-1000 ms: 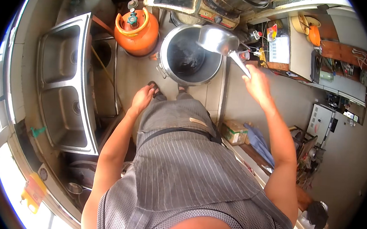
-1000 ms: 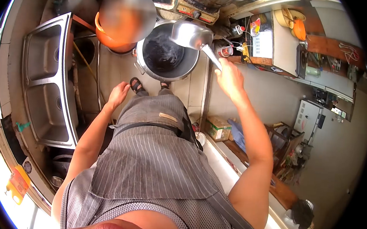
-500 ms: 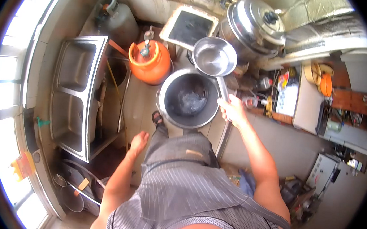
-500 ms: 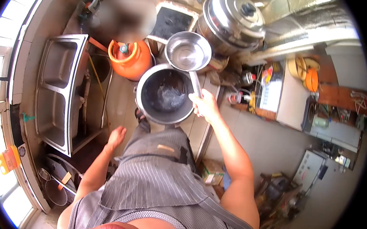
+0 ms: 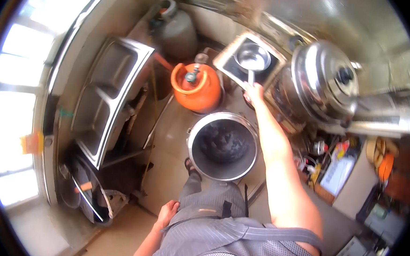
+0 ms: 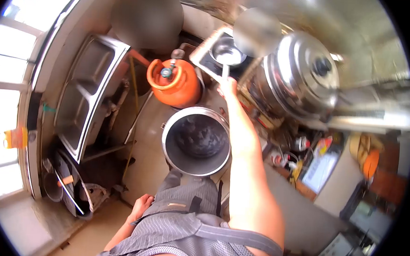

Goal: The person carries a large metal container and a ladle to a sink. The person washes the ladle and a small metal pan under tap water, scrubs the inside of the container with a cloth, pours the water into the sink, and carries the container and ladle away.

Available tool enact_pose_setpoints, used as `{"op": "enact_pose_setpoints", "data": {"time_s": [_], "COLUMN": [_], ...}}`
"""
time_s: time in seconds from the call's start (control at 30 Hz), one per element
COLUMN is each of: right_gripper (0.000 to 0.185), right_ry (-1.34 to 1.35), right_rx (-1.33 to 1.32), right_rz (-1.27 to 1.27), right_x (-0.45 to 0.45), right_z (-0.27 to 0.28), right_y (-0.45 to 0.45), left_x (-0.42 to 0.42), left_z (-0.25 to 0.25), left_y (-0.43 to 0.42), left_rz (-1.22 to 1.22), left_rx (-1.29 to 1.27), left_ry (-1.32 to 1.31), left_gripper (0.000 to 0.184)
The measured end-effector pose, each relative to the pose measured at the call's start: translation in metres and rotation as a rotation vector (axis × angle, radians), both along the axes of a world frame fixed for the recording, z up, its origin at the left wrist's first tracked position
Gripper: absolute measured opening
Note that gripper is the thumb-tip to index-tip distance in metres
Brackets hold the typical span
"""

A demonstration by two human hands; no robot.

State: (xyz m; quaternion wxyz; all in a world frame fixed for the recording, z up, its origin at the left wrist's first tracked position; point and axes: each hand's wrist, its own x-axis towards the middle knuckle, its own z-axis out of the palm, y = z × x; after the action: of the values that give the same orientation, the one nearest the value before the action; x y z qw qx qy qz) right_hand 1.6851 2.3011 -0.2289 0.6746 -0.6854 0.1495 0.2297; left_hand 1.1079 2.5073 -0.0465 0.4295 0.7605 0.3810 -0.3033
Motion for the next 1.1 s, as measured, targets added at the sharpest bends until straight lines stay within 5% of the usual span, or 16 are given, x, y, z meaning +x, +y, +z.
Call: {"op": "enact_pose_setpoints", "data": {"time_s": [0.1, 0.17, 0.2, 0.23, 0.27, 0.33, 0.4, 0.47, 0.6, 0.67, 0.87, 1.0, 1.1], "right_gripper": [0.029, 0.033, 0.038, 0.044, 0.054, 0.054, 0.056, 0.049, 0.041, 0.04, 0.036, 0.027, 0.026], "right_ry": [0.12, -0.032, -0.054, -0.227, -0.222, -0.413, -0.625, -1.112, -1.182, -1.152, -0.807, -1.017, -1.026], "right_rx": [-0.049, -0.357, -0.287, -0.691, -0.65, -1.232, -1.379, -1.209, -0.802, -0.678, -0.337, -0.193, -0.058], "right_rz": [-0.027, 0.2, 0.204, 0.359, 0.449, 0.758, 0.747, 0.563, 0.612, 0.607, 0.807, 1.255, 1.416], "right_x": [-0.005, 0.01, 0.013, 0.022, 0.022, -0.001, -0.034, -0.028, -0.087, -0.091, -0.276, -0.392, -0.451], "right_z": [-0.007, -0.039, -0.044, -0.045, -0.041, 0.035, 0.108, 0.097, 0.161, 0.166, 0.204, 0.209, 0.199], "right_y": [-0.002, -0.014, -0.022, -0.024, -0.035, -0.007, 0.011, 0.02, 0.116, 0.115, 0.295, 0.437, 0.503], "left_x": [0.015, 0.087, 0.122, 0.153, 0.175, 0.179, 0.173, 0.157, 0.119, 0.14, 0.025, -0.044, -0.091], "left_z": [-0.004, 0.059, 0.101, 0.144, 0.181, 0.214, 0.243, 0.259, 0.258, 0.259, 0.26, 0.242, 0.185], "left_y": [0.006, 0.012, 0.014, 0.015, 0.015, 0.018, 0.025, 0.034, 0.074, 0.057, 0.192, 0.264, 0.27], "left_rz": [0.281, 0.465, 0.5, 0.474, 0.403, 0.386, 0.308, 0.241, 0.264, 0.24, 0.381, 0.455, 0.705], "left_rx": [-0.238, -0.502, -0.628, -0.782, -0.917, -1.034, -1.08, -1.02, -0.951, -0.9, -0.743, -0.589, -0.655], "left_ry": [-0.149, -0.486, -0.607, -0.824, -1.009, -1.219, -1.45, -1.688, -1.874, -1.86, -1.966, -1.81, -1.401], "left_gripper": [0.046, 0.062, 0.064, 0.066, 0.067, 0.07, 0.069, 0.069, 0.068, 0.069, 0.07, 0.072, 0.083]}}
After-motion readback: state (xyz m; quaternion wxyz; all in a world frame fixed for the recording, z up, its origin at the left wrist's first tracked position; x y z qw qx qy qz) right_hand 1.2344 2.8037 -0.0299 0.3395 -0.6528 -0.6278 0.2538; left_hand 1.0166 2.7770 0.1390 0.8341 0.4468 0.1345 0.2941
